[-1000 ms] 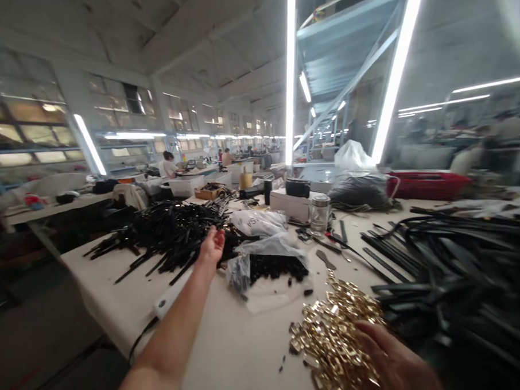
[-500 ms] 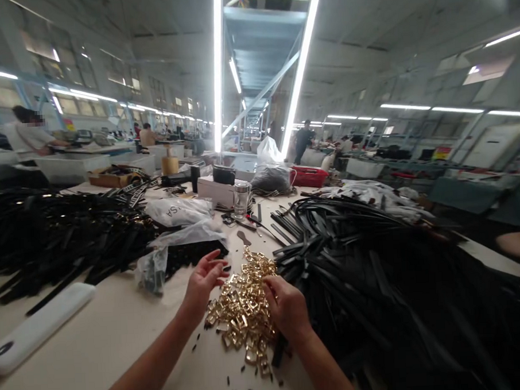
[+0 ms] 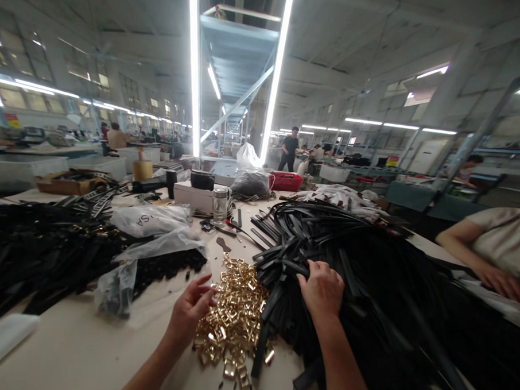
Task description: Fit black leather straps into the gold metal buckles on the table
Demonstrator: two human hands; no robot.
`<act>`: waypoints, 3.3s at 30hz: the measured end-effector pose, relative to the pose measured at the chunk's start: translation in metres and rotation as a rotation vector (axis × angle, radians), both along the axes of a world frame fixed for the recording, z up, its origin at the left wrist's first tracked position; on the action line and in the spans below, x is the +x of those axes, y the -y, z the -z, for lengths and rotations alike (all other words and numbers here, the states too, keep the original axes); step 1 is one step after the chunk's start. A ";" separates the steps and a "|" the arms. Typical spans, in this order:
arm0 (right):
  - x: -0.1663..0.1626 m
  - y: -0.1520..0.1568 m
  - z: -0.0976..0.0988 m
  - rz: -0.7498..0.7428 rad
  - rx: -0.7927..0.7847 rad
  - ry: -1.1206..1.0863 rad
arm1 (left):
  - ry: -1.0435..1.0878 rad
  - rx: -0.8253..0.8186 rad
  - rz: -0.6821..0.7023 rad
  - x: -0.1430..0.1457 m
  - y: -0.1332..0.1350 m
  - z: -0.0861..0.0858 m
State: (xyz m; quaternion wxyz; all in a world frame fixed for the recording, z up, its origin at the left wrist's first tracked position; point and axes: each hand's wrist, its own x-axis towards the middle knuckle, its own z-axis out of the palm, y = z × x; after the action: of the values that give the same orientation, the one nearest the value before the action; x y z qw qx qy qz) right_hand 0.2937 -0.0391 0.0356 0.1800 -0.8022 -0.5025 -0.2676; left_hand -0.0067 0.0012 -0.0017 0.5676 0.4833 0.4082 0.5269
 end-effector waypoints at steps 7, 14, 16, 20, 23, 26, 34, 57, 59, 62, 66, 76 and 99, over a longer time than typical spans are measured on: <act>0.006 0.001 0.003 -0.098 0.057 -0.019 | -0.017 -0.011 0.024 -0.001 0.004 0.000; -0.040 -0.005 -0.004 -0.528 0.003 -0.197 | 0.026 -0.060 0.089 0.004 0.005 -0.006; -0.064 -0.003 -0.004 -0.671 -0.012 -0.277 | 0.075 -0.105 0.125 0.006 0.006 -0.006; -0.101 0.005 0.000 -0.840 -0.096 -0.399 | 0.178 -0.193 0.165 0.008 0.007 -0.003; -0.114 0.009 0.005 -0.886 -0.146 -0.436 | 0.221 -0.263 0.147 0.006 0.006 0.000; -0.118 0.010 0.010 -0.899 -0.124 -0.472 | 0.253 -0.330 0.143 0.005 0.005 0.000; -0.121 0.009 0.013 -0.963 -0.089 -0.738 | 0.234 -0.327 0.204 0.006 0.007 -0.001; -0.125 0.013 0.010 -0.928 -0.146 -0.472 | -0.352 0.395 0.174 0.001 0.012 -0.019; -0.126 0.014 0.011 -0.920 -0.152 -0.463 | -0.416 0.457 0.155 0.000 0.012 -0.019; -0.126 0.014 0.011 -0.921 -0.155 -0.470 | -0.487 0.545 0.149 -0.001 0.013 -0.022; -0.125 0.014 0.008 -0.914 -0.121 -0.515 | -0.451 0.582 0.178 -0.001 0.015 -0.025; -0.117 0.013 0.001 -0.887 -0.148 -0.447 | -0.388 0.583 0.040 0.001 0.022 -0.028; -0.110 0.013 -0.004 -0.867 -0.279 -0.619 | 0.049 -0.294 0.292 0.004 0.015 -0.011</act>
State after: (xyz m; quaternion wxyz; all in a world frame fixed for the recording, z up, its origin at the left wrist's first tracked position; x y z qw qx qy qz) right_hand 0.1836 -0.0517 0.0392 0.3050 -0.5790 -0.7414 0.1486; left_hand -0.0023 -0.0133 0.0092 0.7123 0.4361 0.3922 0.3854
